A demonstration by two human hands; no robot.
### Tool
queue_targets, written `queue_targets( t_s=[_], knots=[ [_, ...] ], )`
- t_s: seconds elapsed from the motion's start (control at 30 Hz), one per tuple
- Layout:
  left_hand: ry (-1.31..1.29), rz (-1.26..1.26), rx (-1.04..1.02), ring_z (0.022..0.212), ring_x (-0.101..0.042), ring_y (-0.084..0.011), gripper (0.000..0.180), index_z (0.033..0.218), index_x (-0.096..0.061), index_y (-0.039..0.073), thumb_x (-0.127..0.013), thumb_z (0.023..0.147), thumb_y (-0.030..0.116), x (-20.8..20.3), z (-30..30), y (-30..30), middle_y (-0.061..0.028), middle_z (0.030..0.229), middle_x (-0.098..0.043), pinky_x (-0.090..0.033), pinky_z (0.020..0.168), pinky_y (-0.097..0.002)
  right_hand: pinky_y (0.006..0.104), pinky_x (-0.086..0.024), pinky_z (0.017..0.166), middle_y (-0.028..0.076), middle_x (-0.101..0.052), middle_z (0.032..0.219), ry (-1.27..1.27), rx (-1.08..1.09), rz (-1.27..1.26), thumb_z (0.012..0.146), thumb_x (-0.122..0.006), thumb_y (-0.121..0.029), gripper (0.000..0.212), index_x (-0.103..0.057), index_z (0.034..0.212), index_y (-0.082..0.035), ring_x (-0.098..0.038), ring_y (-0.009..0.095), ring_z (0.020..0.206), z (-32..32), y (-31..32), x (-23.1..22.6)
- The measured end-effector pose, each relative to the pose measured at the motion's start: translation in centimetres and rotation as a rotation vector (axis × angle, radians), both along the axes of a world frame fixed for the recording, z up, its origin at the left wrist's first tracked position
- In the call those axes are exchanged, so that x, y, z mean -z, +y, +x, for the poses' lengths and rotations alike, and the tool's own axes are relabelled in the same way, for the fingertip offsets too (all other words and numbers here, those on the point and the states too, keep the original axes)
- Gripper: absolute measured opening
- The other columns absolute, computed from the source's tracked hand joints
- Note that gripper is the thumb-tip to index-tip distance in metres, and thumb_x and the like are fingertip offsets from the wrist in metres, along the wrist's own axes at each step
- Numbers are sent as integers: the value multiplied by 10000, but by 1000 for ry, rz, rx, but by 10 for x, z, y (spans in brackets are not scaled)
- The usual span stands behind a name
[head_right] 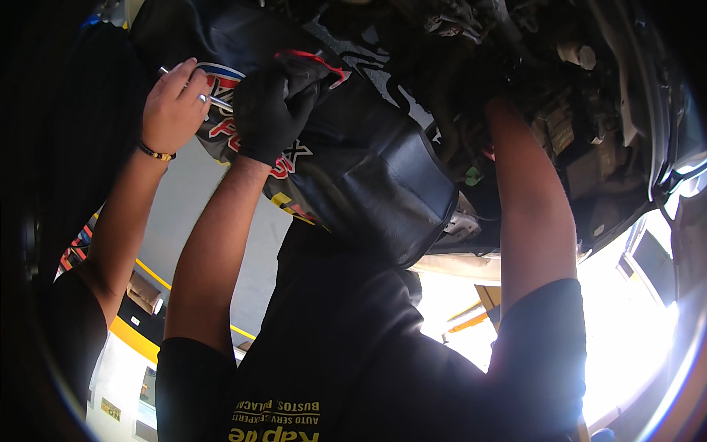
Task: The person retrieves a notepad and writes on it at a tool cart, then walks to a white car with the hood open. He pulls out the oil dipstick, wipes it with a red rag, reinserts it, and pulls it out again to check the oil level. A coworker is visible working in the engine bay.
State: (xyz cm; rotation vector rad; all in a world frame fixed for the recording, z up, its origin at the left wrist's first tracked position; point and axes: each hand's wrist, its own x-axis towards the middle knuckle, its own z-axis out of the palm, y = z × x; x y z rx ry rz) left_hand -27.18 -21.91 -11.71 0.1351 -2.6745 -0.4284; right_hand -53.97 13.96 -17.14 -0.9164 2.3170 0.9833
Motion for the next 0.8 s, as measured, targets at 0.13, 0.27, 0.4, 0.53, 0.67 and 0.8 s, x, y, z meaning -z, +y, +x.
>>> queue_targets(
  t_s=[0.13,0.27,0.4,0.53,0.67,0.8],
  knots=[
    [14,-84,24,961,-717,-380,432,1126,-709,85,-844,917,438,-2,0,-2,-140,1045,-744,-545,830,-512,591,-404,1269,282,-530,1640,-12,-7,1,987,-707,-461,712,-614,1552,-38,-493,467,1540,-2,0,-3],
    [10,-61,-19,975,-714,-385,437,1109,-715,81,-840,918,453,-4,1,1,-147,1044,-744,-543,838,-517,575,-423,1259,275,-570,1610,-30,-20,-14,991,-706,-434,671,-631,1531,-42,-527,452,1518,-7,0,-12],
    [13,-15,-23,986,-712,-377,406,1092,-718,87,-839,911,431,-2,-1,3,-134,1062,-735,-551,852,-516,558,-441,1249,268,-609,1581,-39,-21,-38,994,-705,-407,632,-647,1509,-47,-560,438,1497,-5,4,-30],
    [3,30,-29,973,-709,-378,393,1091,-715,87,-839,905,410,-7,-2,5,-131,1062,-725,-553,841,-524,544,-491,1188,228,-696,1446,-11,-162,-185,1006,-692,-351,489,-712,1406,-70,-642,422,1385,3,23,-60],
    [-12,50,-4,970,-721,-410,396,1081,-709,87,-854,898,407,-10,-3,4,-159,1024,-738,-549,832,-529,510,-588,1015,178,-791,1239,43,106,-520,1002,-706,-296,332,-796,1236,-78,-753,387,1178,48,62,-152],
    [-38,87,1,984,-721,-421,385,1089,-707,91,-850,893,389,-20,0,4,-174,1010,-733,-549,838,-545,444,-621,950,167,-810,1186,251,369,-801,987,-755,-167,256,-812,1218,-70,-794,341,1086,116,90,-267]
  ],
)
